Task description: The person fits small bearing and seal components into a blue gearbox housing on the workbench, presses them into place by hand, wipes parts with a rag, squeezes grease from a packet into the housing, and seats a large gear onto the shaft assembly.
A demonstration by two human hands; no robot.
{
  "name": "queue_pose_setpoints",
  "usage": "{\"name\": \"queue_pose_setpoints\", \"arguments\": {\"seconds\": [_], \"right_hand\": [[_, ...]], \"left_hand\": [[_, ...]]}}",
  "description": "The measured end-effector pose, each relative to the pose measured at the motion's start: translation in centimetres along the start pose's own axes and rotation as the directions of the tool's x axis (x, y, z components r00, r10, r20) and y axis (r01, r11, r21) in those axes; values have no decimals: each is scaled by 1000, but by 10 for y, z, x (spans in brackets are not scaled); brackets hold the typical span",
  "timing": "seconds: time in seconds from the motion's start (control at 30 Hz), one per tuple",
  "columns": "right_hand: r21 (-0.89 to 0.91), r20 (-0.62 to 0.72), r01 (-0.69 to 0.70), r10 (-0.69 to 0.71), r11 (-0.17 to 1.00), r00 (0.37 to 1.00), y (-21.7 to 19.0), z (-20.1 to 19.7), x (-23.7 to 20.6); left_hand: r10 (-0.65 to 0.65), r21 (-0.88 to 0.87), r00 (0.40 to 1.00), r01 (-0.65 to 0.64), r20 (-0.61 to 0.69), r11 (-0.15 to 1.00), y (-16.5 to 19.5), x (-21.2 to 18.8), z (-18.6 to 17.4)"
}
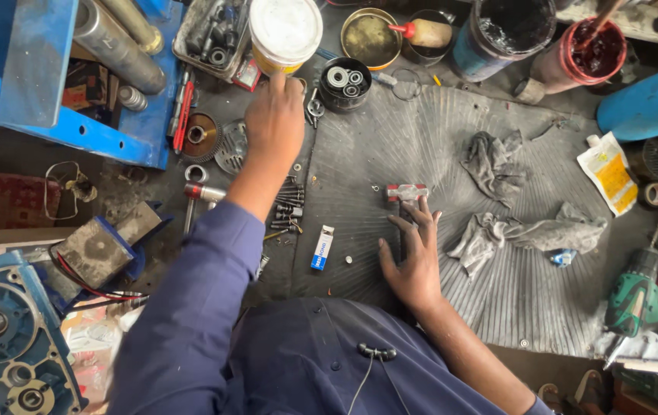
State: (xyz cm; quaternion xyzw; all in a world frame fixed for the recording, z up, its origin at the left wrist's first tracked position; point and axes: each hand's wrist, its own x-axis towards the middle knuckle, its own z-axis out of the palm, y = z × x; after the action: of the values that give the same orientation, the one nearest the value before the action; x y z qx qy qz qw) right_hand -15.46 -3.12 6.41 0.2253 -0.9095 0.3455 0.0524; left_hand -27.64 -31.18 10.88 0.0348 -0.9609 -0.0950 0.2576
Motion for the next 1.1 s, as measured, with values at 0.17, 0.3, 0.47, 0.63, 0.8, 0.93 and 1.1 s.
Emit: {"name": "queue_pose_setpoints", "arguments": {"seconds": [0.17,0.3,0.47,0.63,0.8,0.93,1.1], "right_hand": [[189,-33,36,-30,981,999,-15,-6,3],[549,209,-221,124,806,970,-39,-19,-2],[807,375,-374,94,457,922,-90,-19,-16],[745,553,-530,70,406,831,-141,8,-32],[706,612,-557,18,438,790,-185,48,-54],[701,616,-501,-76,508,784,-227,74,-66],[740,565,-315,-295,594,770,-294,107,-77]], "left_hand": [[-110,-620,993,63,-37,782,18,-59,-23],[-61,-829,996,93,71,551,44,-123,-73],[66,-692,998,-47,2,720,42,-191,-154],[-114,-752,993,74,-2,655,19,-247,-207],[-324,-838,941,253,96,484,-12,-306,-238],[-480,-948,854,291,199,126,-43,-344,-258],[-526,-956,840,249,135,153,-96,-388,-298]]}}
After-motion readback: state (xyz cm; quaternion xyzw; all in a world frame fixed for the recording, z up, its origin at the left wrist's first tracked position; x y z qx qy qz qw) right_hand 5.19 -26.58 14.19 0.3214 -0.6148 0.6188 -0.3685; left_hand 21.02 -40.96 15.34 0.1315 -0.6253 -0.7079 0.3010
